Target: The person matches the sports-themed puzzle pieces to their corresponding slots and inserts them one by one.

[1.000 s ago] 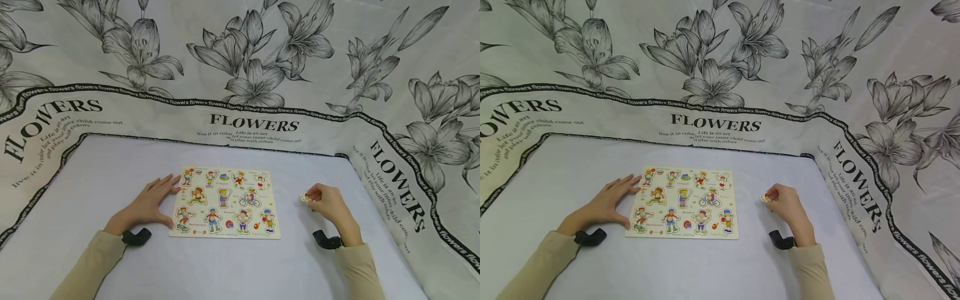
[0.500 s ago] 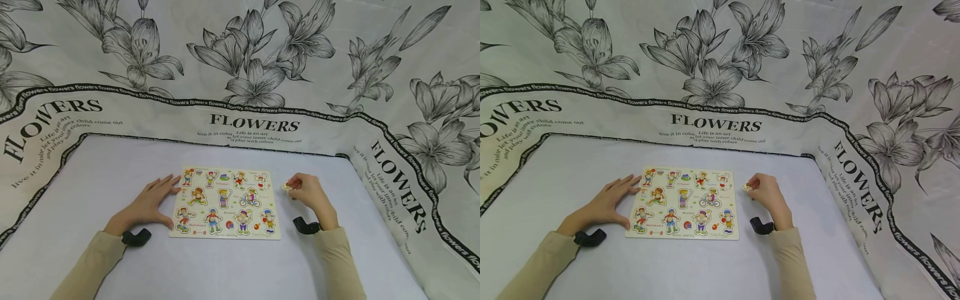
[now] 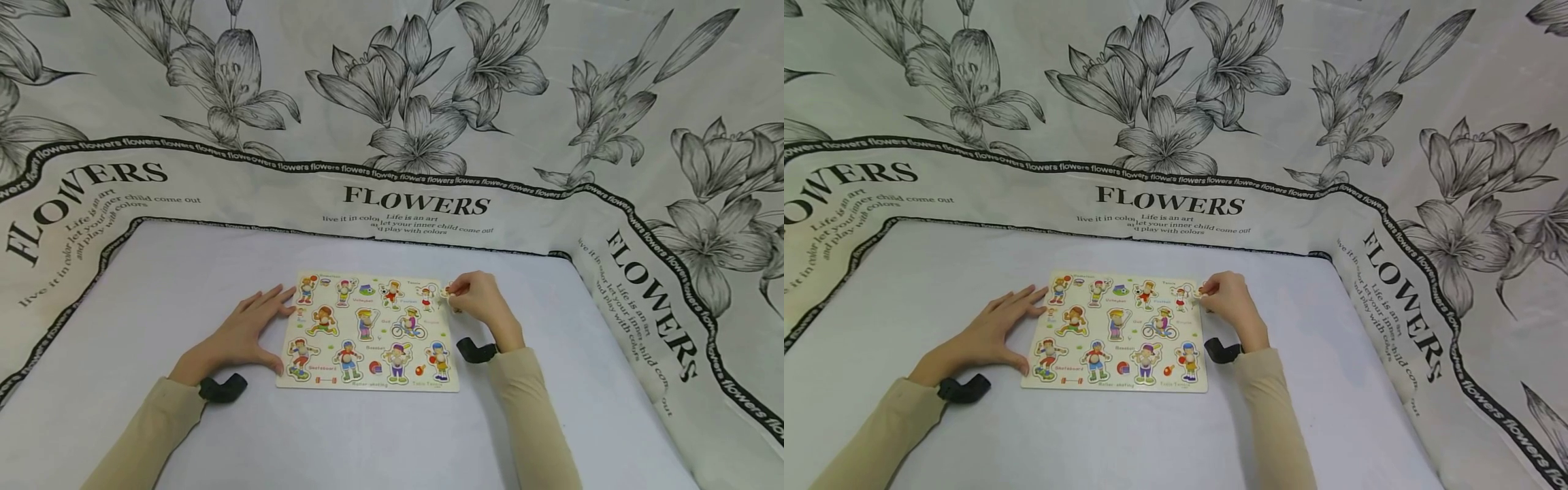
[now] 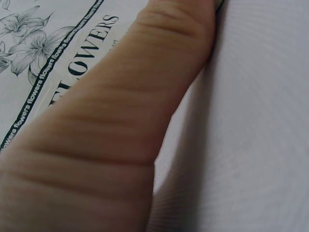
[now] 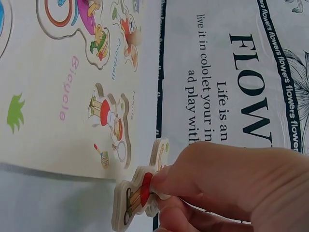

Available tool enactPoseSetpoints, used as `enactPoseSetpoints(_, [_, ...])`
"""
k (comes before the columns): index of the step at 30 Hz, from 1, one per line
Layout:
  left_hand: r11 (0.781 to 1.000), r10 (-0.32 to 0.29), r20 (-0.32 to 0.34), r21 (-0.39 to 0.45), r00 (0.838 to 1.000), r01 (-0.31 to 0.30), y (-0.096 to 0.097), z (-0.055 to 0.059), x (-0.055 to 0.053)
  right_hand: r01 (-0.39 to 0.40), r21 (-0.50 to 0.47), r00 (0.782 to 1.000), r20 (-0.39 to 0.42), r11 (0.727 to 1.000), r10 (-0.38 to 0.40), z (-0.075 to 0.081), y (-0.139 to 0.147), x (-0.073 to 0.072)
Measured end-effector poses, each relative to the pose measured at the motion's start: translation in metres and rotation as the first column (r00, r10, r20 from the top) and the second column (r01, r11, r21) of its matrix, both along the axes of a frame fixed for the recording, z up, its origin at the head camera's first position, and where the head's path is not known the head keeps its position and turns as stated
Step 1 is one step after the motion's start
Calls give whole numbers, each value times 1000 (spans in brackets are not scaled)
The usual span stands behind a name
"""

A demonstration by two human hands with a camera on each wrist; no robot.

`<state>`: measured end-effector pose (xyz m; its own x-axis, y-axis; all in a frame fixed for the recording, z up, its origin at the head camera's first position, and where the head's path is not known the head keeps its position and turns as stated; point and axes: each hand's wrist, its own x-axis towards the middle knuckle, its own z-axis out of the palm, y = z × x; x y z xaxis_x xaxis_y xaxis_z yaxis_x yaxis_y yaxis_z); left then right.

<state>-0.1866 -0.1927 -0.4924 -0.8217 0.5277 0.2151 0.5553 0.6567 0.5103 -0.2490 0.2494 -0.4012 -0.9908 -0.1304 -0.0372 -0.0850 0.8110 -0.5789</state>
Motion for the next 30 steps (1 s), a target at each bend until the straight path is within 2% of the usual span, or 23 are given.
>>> enactPoseSetpoints(8, [1000,6,16,-10,1000,-6,0,1,0,-32,7,999,-37,999,32,-7,-15,-12])
enactPoseSetpoints(16, [1000,-6,-16,8,1000,6,0,-1,0,-36,-8,999,4,999,36,-13,-28,-21])
enactPoseSetpoints(23, [1000,-2,10,2,1000,2,0,0,0,-32,-14,999,24,999,32,-18,-36,-23])
enactPoseSetpoints(30, [1000,-2,-13,10,1000,2,-1,0,1,-5,-12,999,38,1000,6,-23,-38,-20])
